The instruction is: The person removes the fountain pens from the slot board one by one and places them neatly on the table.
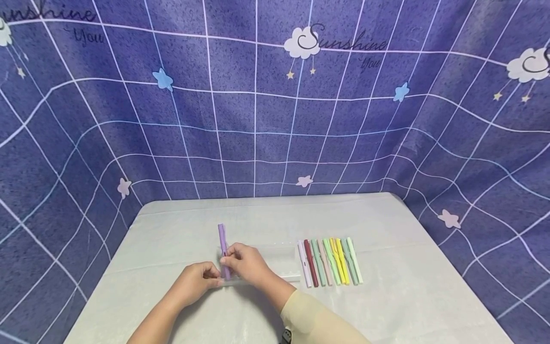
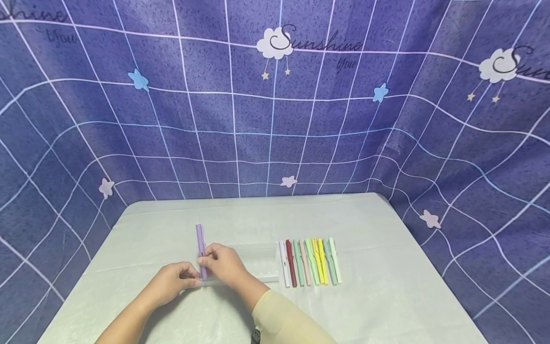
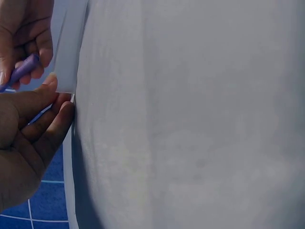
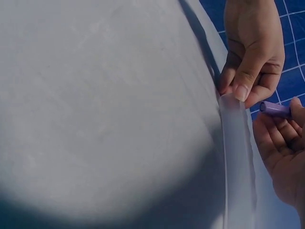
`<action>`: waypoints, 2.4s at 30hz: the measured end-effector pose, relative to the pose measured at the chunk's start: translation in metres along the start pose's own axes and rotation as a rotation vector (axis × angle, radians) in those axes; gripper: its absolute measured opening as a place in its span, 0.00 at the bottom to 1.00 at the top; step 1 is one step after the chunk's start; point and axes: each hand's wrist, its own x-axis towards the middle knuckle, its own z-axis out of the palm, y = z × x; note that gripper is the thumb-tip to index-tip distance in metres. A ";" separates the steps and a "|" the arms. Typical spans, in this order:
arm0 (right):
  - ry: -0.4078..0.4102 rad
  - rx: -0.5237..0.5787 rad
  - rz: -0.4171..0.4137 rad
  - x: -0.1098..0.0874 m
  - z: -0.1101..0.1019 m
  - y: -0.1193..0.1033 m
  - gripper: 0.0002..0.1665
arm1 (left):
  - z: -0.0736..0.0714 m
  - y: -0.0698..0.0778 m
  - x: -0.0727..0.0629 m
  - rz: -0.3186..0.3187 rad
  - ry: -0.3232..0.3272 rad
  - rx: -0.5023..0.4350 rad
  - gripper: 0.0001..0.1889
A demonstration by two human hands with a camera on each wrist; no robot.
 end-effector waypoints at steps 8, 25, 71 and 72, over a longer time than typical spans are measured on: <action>-0.055 0.182 0.058 -0.003 -0.003 0.004 0.09 | 0.000 0.001 0.002 -0.001 0.009 0.007 0.06; -0.040 0.184 0.060 -0.016 -0.015 0.015 0.09 | 0.002 0.004 0.000 -0.013 0.021 0.032 0.06; 0.035 0.161 0.105 -0.054 -0.081 0.040 0.10 | 0.005 0.005 -0.001 -0.061 0.041 0.089 0.07; 0.033 0.156 0.103 -0.055 -0.083 0.040 0.10 | 0.005 0.005 -0.001 -0.061 0.041 0.089 0.07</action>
